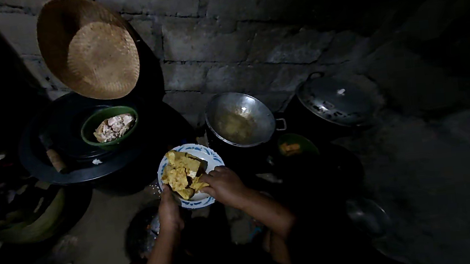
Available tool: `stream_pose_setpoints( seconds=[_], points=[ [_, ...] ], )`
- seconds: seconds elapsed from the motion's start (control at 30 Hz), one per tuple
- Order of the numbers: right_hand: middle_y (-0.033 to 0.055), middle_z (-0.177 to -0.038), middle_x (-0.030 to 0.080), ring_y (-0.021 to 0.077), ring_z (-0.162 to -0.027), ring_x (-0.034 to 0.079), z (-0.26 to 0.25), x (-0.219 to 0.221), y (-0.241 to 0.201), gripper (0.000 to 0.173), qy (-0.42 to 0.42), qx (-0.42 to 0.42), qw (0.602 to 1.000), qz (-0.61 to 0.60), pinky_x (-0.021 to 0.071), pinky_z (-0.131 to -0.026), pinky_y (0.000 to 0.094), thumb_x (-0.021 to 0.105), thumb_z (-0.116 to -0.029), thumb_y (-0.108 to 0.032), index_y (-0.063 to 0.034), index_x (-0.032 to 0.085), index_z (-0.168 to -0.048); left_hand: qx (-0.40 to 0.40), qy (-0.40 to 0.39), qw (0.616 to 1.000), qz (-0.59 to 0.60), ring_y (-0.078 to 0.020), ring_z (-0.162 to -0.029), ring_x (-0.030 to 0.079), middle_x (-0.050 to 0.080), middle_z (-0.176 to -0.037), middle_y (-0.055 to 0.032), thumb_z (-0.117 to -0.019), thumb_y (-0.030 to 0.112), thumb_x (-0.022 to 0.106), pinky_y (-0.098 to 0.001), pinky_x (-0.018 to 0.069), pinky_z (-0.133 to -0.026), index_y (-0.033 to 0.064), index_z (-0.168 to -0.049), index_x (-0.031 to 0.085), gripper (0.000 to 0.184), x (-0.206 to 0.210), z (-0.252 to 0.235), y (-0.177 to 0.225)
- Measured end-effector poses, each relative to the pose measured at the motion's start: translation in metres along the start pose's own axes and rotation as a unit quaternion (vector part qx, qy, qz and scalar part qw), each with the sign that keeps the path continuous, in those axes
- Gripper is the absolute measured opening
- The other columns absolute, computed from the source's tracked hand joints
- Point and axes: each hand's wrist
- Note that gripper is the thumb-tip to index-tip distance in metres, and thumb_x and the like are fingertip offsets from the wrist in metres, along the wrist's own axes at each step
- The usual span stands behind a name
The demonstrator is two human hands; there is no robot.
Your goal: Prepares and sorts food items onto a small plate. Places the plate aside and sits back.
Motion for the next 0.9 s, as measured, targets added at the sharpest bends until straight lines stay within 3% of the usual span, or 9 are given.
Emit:
stream_pose_setpoints(
  seconds=[0.2, 0.3, 0.43, 0.57, 0.7, 0.8, 0.9],
  points=[
    [0.0198, -0.128, 0.066, 0.0399, -0.124, 0.059, 0.002, -0.015, 0.006, 0.034, -0.004, -0.003, 1.000, 0.008, 0.0445, -0.107, 0.0561, 0.053, -0.1075, -0.027, -0.0084, 0.065, -0.134, -0.013, 0.007, 1.000, 0.018, -0.0213, -0.119, 0.063, 0.060, -0.136, -0.0153, -0.1130, 0.041, 0.021, -0.0422, 0.0550, -0.098, 0.0047, -0.148, 0.044, 0.055, 0.005, 0.002, 0.004],
    [0.0172, -0.128, 0.068, 0.0366, -0.126, 0.061, 0.012, -0.046, 0.016, 0.032, 0.055, 0.047, 0.996, -0.046, 0.0462, -0.108, 0.0560, 0.054, -0.1068, -0.025, -0.0100, 0.068, -0.131, -0.007, 0.016, 1.000, 0.021, -0.0208, -0.118, 0.064, 0.061, -0.135, -0.0156, -0.1129, 0.041, 0.021, -0.0415, 0.0554, -0.097, 0.0042, -0.147, 0.044, 0.056, 0.003, 0.001, 0.007],
    [0.0198, -0.130, 0.066, 0.0424, -0.121, 0.063, -0.008, -0.066, 0.087, 0.035, 0.116, 0.180, 0.977, 0.018, 0.0504, -0.098, 0.0648, 0.054, -0.1075, -0.032, -0.0131, 0.065, -0.135, -0.016, 0.025, 1.000, 0.009, -0.0216, -0.118, 0.063, 0.062, -0.134, -0.0146, -0.1124, 0.044, 0.022, -0.0433, 0.0555, -0.096, 0.0058, -0.146, 0.046, 0.056, -0.005, -0.002, 0.012],
    [0.0279, -0.128, 0.064, 0.0521, -0.118, 0.061, -0.034, -0.046, 0.146, 0.030, 0.128, 0.248, 0.960, 0.025, 0.0489, -0.089, 0.0728, 0.061, -0.1037, -0.024, -0.0095, 0.067, -0.129, -0.013, 0.023, 0.999, 0.021, -0.0240, -0.118, 0.064, 0.062, -0.133, -0.0162, -0.1124, 0.044, 0.024, -0.0456, 0.0560, -0.096, 0.0057, -0.146, 0.046, 0.056, -0.012, -0.003, 0.014],
    [0.0302, -0.128, 0.063, 0.0535, -0.115, 0.061, -0.027, -0.047, 0.116, 0.034, 0.155, 0.239, 0.958, -0.023, 0.0492, -0.087, 0.0738, 0.056, -0.1055, -0.022, -0.0072, 0.062, -0.135, -0.006, 0.025, 0.999, 0.025, -0.0232, -0.117, 0.064, 0.062, -0.132, -0.0163, -0.1126, 0.042, 0.025, -0.0438, 0.0558, -0.097, 0.0045, -0.145, 0.047, 0.054, -0.016, -0.001, 0.016],
    [0.0246, -0.126, 0.066, 0.0445, -0.115, 0.064, -0.022, -0.047, 0.055, 0.033, 0.160, 0.146, 0.971, -0.096, 0.0505, -0.096, 0.0665, 0.050, -0.1095, -0.026, -0.0058, 0.065, -0.130, -0.002, 0.025, 0.999, 0.027, -0.0238, -0.119, 0.063, 0.061, -0.134, -0.0170, -0.1124, 0.043, 0.026, -0.0446, 0.0551, -0.098, 0.0041, -0.147, 0.045, 0.056, -0.016, -0.002, 0.017],
    [0.0190, -0.124, 0.068, 0.0355, -0.118, 0.065, -0.027, -0.023, 0.004, 0.030, 0.086, 0.083, 0.985, -0.124, 0.0502, -0.103, 0.0573, 0.056, -0.1064, -0.026, -0.0060, 0.071, -0.124, 0.011, 0.015, 1.000, 0.015, -0.0241, -0.124, 0.061, 0.057, -0.140, -0.0178, -0.1126, 0.043, 0.023, -0.0453, 0.0535, -0.101, 0.0040, -0.150, 0.041, 0.057, -0.015, -0.002, 0.015]
  ],
)
Point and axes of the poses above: each hand's wrist, its own z-axis away from the middle knuckle, its own x-axis out of the palm, y = z × x
